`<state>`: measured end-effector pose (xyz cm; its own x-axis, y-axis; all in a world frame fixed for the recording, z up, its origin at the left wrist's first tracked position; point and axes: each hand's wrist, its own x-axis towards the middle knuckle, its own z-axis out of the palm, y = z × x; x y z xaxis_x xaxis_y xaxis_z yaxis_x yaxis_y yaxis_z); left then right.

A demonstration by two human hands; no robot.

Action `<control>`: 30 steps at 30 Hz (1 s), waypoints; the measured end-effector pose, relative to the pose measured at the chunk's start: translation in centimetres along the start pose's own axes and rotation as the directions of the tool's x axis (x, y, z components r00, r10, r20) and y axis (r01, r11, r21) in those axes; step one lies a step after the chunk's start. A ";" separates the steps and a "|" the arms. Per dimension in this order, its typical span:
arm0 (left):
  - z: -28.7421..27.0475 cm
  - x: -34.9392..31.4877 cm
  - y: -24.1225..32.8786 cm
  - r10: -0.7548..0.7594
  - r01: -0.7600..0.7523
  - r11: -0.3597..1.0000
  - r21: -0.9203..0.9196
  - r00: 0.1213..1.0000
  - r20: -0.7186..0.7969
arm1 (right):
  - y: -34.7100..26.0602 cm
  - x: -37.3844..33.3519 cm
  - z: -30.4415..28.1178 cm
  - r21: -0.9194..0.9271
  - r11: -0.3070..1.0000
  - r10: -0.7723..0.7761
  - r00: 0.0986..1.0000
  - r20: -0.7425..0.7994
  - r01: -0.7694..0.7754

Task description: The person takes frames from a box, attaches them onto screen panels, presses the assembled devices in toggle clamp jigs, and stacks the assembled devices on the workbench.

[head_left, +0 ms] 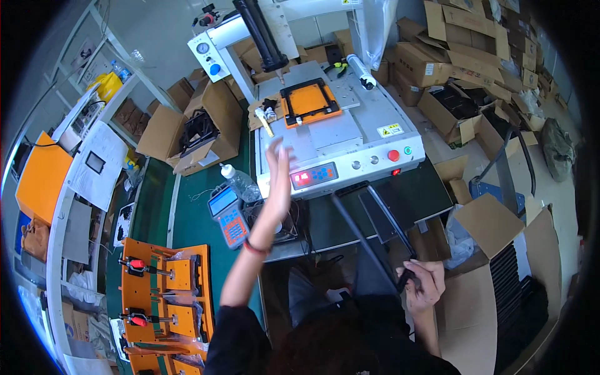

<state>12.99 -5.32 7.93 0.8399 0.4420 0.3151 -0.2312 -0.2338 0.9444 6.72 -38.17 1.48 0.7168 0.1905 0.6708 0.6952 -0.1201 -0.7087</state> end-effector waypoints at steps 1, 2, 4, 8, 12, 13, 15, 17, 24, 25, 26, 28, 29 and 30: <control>-0.8 3.2 -0.9 0.044 -0.042 0.981 0.187 0.999 -0.003 | 0.1 -0.3 -0.1 -0.006 1.000 0.001 1.000 -0.001 -0.001; -1.8 6.2 -1.6 0.090 -0.083 0.925 0.370 0.996 -0.002 | 0.1 -0.4 -0.2 -0.025 1.000 0.016 0.999 -0.046 -0.017; -3.1 11.2 -3.1 0.064 -0.007 0.803 0.597 0.995 -0.074 | -0.2 -0.8 -0.4 -0.047 0.998 0.026 0.995 -0.099 -0.031; -1.8 16.3 -5.6 0.021 0.055 0.663 0.746 0.995 -0.093 | 0.1 -1.8 -1.3 -0.176 0.983 0.019 0.992 -0.125 -0.041; 0.3 18.3 -5.5 -0.114 0.123 0.512 0.850 0.991 -0.075 | 0.8 -3.3 -2.6 -0.228 0.960 0.124 0.978 -0.169 -0.161; 1.0 18.3 -5.2 -0.109 0.130 0.521 0.844 0.990 -0.086 | 1.1 -3.2 -3.0 -0.235 0.959 0.119 0.977 -0.179 -0.160; 1.7 18.4 -4.9 -0.120 0.177 0.510 0.842 0.984 -0.135 | 1.3 -3.2 -3.4 -0.262 0.954 0.096 0.976 -0.197 -0.147; 3.3 18.7 -4.0 -0.185 0.222 0.464 0.858 0.971 -0.151 | 1.2 -2.8 -3.6 -0.294 0.943 0.101 0.975 -0.197 -0.157; 7.9 18.4 -1.8 -0.297 0.412 0.308 0.858 0.898 -0.325 | 1.1 1.6 -0.6 -0.380 0.924 -0.077 0.994 -0.079 0.042; 7.2 18.5 -1.5 -0.290 0.412 0.427 0.805 0.905 -0.310 | 1.3 2.6 0.3 -0.351 0.934 -0.101 0.993 -0.062 0.073; 5.6 18.5 -1.0 -0.272 0.411 0.533 0.740 0.911 -0.311 | 1.5 3.7 1.5 -0.306 0.945 -0.130 0.991 -0.044 0.110; 1.7 17.9 0.9 -0.130 0.305 0.764 0.569 0.936 -0.327 | 1.5 6.4 4.0 -0.259 0.939 -0.236 0.972 -0.005 0.227; 0.2 16.3 2.7 -0.013 0.180 0.863 0.472 0.942 -0.335 | 2.2 7.8 5.5 -0.256 0.926 -0.286 0.958 0.009 0.278; -1.4 14.0 4.8 0.103 0.038 0.928 0.371 0.930 -0.353 | 2.5 9.6 7.0 -0.245 0.921 -0.306 0.952 0.032 0.304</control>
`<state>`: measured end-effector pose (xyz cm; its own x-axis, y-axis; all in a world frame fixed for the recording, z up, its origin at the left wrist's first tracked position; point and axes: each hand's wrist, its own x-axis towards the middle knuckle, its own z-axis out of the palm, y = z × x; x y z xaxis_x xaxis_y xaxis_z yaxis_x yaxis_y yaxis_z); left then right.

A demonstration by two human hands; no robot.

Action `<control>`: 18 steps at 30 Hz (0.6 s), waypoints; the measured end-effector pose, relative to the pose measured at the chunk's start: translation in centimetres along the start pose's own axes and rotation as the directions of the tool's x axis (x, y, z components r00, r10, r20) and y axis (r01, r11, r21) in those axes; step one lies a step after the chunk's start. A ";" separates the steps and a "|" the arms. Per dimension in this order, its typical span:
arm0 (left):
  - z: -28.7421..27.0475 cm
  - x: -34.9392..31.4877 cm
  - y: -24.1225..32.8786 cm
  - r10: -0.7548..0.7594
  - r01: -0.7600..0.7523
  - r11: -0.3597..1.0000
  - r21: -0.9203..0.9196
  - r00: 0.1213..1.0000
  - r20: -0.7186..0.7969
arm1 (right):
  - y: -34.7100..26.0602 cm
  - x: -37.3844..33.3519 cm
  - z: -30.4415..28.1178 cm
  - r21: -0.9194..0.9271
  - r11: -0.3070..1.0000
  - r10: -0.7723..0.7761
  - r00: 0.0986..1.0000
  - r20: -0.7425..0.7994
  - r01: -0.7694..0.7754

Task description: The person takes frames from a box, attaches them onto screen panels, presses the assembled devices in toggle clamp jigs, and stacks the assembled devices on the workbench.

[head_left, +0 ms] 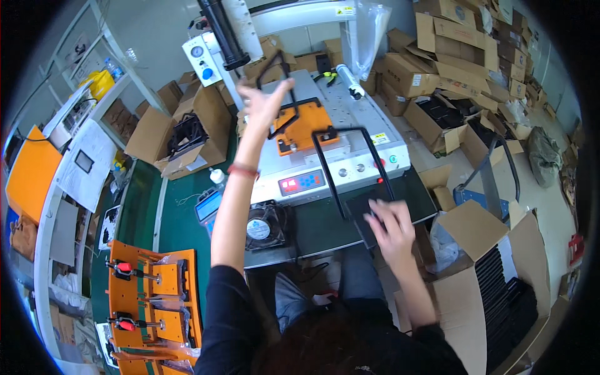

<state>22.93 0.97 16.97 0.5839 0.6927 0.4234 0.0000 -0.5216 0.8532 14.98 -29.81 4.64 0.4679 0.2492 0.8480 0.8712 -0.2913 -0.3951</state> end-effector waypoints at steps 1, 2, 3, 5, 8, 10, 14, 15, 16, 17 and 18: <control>-2.6 -1.4 0.6 0.044 -0.045 0.984 -0.171 0.999 -0.014 | 0.9 1.7 1.3 -0.020 1.000 -0.021 0.999 0.024 0.022; -5.8 -3.2 0.6 0.079 -0.090 0.942 -0.322 0.996 -0.048 | 2.5 3.4 3.5 -0.042 0.991 -0.125 0.992 -0.003 0.124; -8.3 -5.6 0.8 0.055 -0.090 0.920 -0.382 0.993 -0.102 | 3.4 5.3 5.3 -0.040 0.996 -0.082 0.996 0.036 0.084; -12.8 -10.5 0.0 0.037 -0.118 0.874 -0.471 0.984 -0.176 | 6.3 8.4 9.1 -0.082 0.995 -0.051 0.991 0.126 0.062; -19.8 -16.7 -2.6 0.080 -0.165 0.873 -0.458 0.977 -0.198 | 9.0 10.9 13.4 -0.181 0.983 0.043 0.970 0.240 0.001; -23.9 -19.1 -4.9 0.155 -0.232 0.891 -0.390 0.963 -0.219 | 9.3 11.5 14.9 -0.170 0.968 -0.131 0.949 0.286 0.185; -27.2 -21.3 -7.1 0.025 -0.199 0.786 -0.586 0.956 -0.293 | 8.5 11.7 16.2 -0.124 0.966 -0.175 0.924 0.339 0.228; -27.2 -21.0 -7.6 0.022 -0.195 0.778 -0.597 0.958 -0.285 | 8.6 11.7 16.3 -0.139 0.964 -0.171 0.924 0.341 0.229; -26.9 -20.7 -8.1 0.006 -0.176 0.753 -0.634 0.965 -0.261 | 8.9 11.7 16.4 -0.142 0.956 -0.188 0.909 0.373 0.256; -26.6 -20.5 -8.6 -0.013 -0.159 0.729 -0.666 0.969 -0.245 | 8.6 12.1 16.5 -0.136 0.948 -0.210 0.888 0.408 0.287; -25.9 -20.3 -8.7 -0.050 -0.128 0.733 -0.668 0.969 -0.241 | 8.3 12.2 16.2 -0.148 0.945 -0.210 0.887 0.411 0.292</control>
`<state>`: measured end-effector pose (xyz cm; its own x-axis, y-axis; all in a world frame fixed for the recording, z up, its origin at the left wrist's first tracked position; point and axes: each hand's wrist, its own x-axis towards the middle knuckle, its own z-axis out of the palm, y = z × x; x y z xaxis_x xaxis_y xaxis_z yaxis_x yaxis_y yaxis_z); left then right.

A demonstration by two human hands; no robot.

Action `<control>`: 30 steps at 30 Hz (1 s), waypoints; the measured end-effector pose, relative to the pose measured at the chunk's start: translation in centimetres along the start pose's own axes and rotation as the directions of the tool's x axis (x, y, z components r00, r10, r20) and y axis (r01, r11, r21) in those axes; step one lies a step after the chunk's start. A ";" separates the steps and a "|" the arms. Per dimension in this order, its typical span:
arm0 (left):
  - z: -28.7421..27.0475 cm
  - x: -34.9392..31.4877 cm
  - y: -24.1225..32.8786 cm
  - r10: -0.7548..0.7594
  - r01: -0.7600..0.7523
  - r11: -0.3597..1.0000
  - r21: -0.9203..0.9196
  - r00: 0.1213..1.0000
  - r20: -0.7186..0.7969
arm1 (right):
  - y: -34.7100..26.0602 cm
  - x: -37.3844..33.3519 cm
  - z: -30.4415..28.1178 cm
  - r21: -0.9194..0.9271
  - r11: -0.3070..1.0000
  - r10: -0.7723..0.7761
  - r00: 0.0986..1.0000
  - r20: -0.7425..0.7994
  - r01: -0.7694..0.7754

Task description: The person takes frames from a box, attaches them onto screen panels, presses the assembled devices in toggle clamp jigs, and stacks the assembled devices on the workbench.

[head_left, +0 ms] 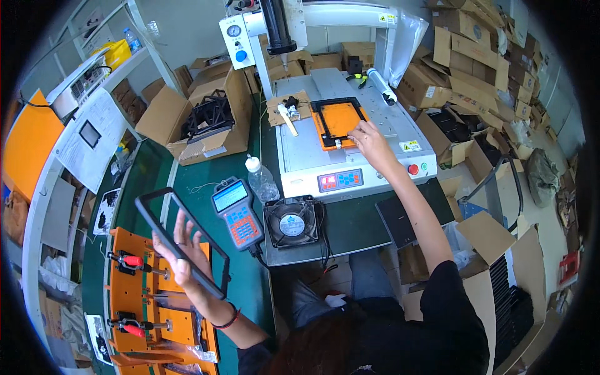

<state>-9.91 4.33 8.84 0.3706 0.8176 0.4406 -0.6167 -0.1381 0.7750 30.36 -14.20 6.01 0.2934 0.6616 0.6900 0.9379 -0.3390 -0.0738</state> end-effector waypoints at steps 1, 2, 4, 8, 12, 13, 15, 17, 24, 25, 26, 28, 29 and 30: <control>0.2 0.0 -0.7 -0.005 0.006 1.000 -0.022 1.000 0.031 | -0.2 -0.1 -0.6 -0.029 1.000 -0.004 1.000 -0.005 0.004; 0.1 -0.1 -1.4 -0.003 0.005 0.999 -0.044 0.999 0.054 | -1.2 0.1 -1.4 -0.054 0.998 -0.018 1.000 -0.010 0.017; 0.6 -0.5 -3.1 0.022 -0.018 0.997 -0.079 0.998 0.056 | -3.4 -0.4 -2.6 0.126 0.989 0.081 0.997 0.002 -0.080; 5.6 -2.0 -2.2 0.098 -0.117 0.965 0.236 0.991 0.091 | -10.3 -2.9 -4.3 0.885 0.374 -0.014 0.952 0.304 -0.277; 7.8 -3.4 -3.1 0.079 -0.220 0.943 0.249 0.876 0.477 | -15.6 -4.1 -6.3 0.904 -0.134 -0.101 0.913 0.395 -0.406; 8.4 -4.1 -3.5 0.065 -0.221 0.946 0.236 0.844 0.533 | -16.3 -4.6 -6.7 0.899 -0.130 -0.114 0.907 0.405 -0.418; 9.7 -5.1 -4.1 0.044 -0.234 0.949 0.213 0.764 0.643 | -17.8 -5.1 -8.4 0.882 -0.339 -0.050 0.942 0.331 -0.328; 10.9 -6.1 -4.5 0.011 -0.210 0.957 0.202 0.719 0.695 | -17.2 -5.8 -8.6 0.904 -0.290 -0.004 0.945 0.328 -0.315; 9.7 -6.3 -4.4 -0.048 0.000 0.998 0.062 0.637 0.769 | -17.3 -6.1 -10.9 0.901 -0.276 0.371 0.828 0.420 -0.334; 9.3 -6.1 -4.8 -0.130 0.108 0.991 0.078 0.646 0.752 | -16.8 -6.1 -11.0 0.872 -0.433 0.284 0.883 0.374 -0.231; 9.1 -6.0 -4.8 -0.213 0.214 0.972 0.094 0.643 0.735 | -16.2 -6.2 -11.3 0.802 -0.582 0.207 0.930 0.304 -0.133; 9.2 -5.0 -5.3 -0.241 0.731 0.683 -0.006 0.233 0.942 | -16.3 -5.4 -12.0 0.848 -0.480 0.204 0.911 0.357 -0.225; 9.4 -5.6 -6.5 -0.095 0.872 0.489 -0.017 0.072 0.993 | -16.6 -5.2 -11.5 0.811 -0.550 0.131 0.939 0.319 -0.199; 9.9 -6.7 -7.7 0.090 0.964 0.267 0.023 -0.049 0.995 | -16.9 -5.1 -10.8 0.767 -0.616 0.062 0.959 0.276 -0.180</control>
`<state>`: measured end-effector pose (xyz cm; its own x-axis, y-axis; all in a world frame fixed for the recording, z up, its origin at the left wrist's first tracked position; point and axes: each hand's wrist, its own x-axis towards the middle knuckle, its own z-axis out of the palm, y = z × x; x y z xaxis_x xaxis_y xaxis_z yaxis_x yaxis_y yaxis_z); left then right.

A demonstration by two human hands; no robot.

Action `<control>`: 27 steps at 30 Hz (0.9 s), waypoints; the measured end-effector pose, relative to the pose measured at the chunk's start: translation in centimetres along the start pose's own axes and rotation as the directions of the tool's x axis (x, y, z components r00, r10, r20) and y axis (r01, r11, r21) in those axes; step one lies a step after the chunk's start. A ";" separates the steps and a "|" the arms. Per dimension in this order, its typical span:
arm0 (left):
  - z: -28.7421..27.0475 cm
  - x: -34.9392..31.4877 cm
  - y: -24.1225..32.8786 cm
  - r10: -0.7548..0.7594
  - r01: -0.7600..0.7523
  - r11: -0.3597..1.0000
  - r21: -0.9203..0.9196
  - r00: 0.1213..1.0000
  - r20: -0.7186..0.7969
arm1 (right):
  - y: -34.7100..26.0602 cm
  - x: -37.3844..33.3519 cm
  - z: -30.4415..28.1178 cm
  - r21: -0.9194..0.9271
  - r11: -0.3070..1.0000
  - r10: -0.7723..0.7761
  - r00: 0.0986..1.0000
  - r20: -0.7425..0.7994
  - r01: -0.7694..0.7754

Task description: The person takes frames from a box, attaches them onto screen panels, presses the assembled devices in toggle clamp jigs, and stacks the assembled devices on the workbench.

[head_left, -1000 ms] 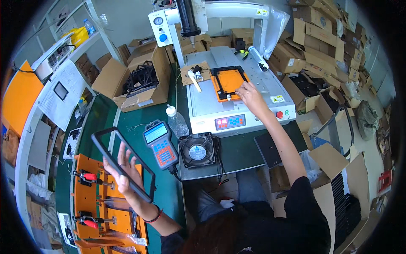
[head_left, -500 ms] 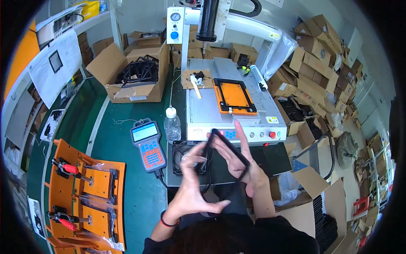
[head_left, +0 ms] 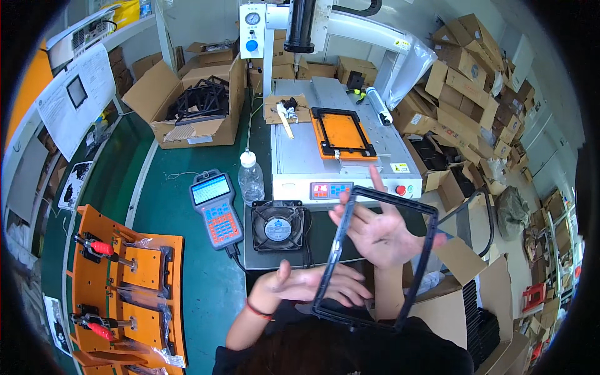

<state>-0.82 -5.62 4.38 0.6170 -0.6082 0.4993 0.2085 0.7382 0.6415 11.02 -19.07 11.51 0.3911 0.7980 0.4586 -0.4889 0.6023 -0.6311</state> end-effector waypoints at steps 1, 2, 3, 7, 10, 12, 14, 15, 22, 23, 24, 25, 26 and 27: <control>-0.2 1.3 -1.6 0.063 -0.058 0.994 -0.090 0.996 0.055 | 0.4 0.1 -1.0 0.039 0.999 0.014 0.993 0.115 -0.019; 0.0 2.2 -3.4 0.146 -0.130 0.977 -0.167 0.985 0.089 | 0.8 0.3 -0.5 -0.024 0.995 0.094 0.994 0.060 -0.093; 0.8 3.1 -4.5 0.239 -0.188 0.910 -0.368 0.966 0.095 | 1.3 0.3 -0.6 -0.007 0.990 0.139 0.986 0.090 -0.139; 2.2 4.7 -5.6 0.172 -0.177 0.891 -0.418 0.984 -0.051 | 4.2 -0.3 -1.5 0.231 0.941 0.195 0.954 0.227 -0.247; 1.7 4.9 -7.5 0.506 -0.377 0.696 -0.611 0.861 0.046 | 4.0 -0.6 -0.7 0.210 0.946 0.182 0.942 0.281 -0.246; 1.7 4.1 -6.7 0.422 -0.342 0.803 -0.489 0.905 0.059 | 3.2 -1.1 -0.4 -0.115 0.958 0.257 0.965 -0.055 -0.262; 1.7 3.6 -5.0 0.486 -0.407 0.794 -0.451 0.871 0.071 | 1.7 -0.4 -2.6 -0.112 0.993 0.037 0.993 0.110 -0.025; 1.8 2.5 -3.7 0.492 -0.445 0.814 -0.374 0.870 0.034 | 0.1 -1.1 -4.7 -0.278 0.958 0.049 0.997 -0.065 -0.066; 3.8 -0.7 2.2 0.662 -0.668 0.744 -0.023 0.741 -0.112 | -8.1 -5.8 -21.9 -0.675 -0.535 -0.707 0.706 0.027 -0.509; 3.8 -0.6 2.2 0.663 -0.668 0.744 -0.019 0.740 -0.112 | -7.8 -6.6 -23.4 -0.678 -0.533 -0.707 0.707 0.028 -0.507; 3.8 -0.7 2.3 0.665 -0.668 0.744 0.004 0.740 -0.106 | -7.1 -7.3 -24.3 -0.757 -0.403 -0.651 0.743 -0.158 -0.514; 3.7 -0.8 2.4 0.665 -0.666 0.745 0.025 0.740 -0.100 | -6.4 -8.1 -25.1 -0.804 -0.261 -0.554 0.765 -0.328 -0.534; 3.6 -0.9 2.3 0.666 -0.665 0.745 0.046 0.740 -0.096 | -5.2 -8.4 -25.0 -0.736 -0.392 -0.549 0.782 -0.294 -0.552; 3.5 -0.9 2.3 0.665 -0.662 0.746 0.066 0.741 -0.093 | -4.6 -8.8 -24.8 -0.721 -0.436 -0.549 0.794 -0.261 -0.538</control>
<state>-3.58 -4.41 7.47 0.6660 0.0677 0.7428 -0.3032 0.9344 0.1867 29.15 -29.41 -5.16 0.7823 0.2970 0.5476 0.5650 -0.7086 -0.4227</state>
